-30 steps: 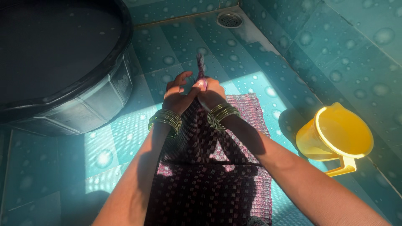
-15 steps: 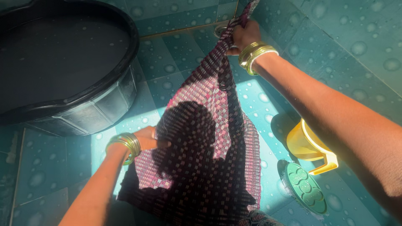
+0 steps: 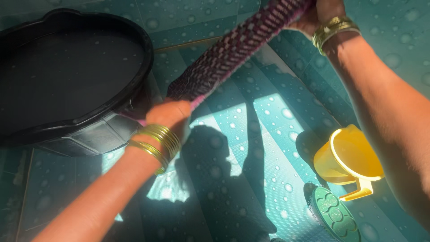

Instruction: The person scrubs a mat using a brush and soap, rinses the brush in a pitcher of water, and sweeps the mat with a broom.

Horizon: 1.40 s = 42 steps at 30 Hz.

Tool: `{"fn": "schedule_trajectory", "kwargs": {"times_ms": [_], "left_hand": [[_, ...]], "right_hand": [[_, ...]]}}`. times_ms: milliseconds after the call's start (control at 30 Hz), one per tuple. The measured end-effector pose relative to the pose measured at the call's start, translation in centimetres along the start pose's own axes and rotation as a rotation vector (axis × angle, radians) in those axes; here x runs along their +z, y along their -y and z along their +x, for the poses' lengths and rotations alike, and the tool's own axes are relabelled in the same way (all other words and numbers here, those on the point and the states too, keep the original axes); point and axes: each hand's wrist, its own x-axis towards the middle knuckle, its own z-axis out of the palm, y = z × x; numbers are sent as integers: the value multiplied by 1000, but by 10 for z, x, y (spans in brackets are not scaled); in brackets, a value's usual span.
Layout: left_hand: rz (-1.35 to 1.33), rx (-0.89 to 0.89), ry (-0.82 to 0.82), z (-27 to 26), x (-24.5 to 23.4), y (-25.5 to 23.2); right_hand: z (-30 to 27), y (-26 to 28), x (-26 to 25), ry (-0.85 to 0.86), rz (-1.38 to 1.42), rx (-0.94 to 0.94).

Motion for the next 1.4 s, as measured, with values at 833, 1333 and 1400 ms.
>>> {"fn": "schedule_trajectory", "kwargs": {"times_ms": [833,1333,1400], "left_hand": [[-244,-989,495,-110,222,10],[-978,-1526,103,-129,270,98],[-1448,-1594,-118,-114,286,93]], "right_hand": [[-318,-243,90,-172,-1583,-1],[-362,-320,191,348,-1332,242],[-329,-280,169,183,-1204,320]]}}
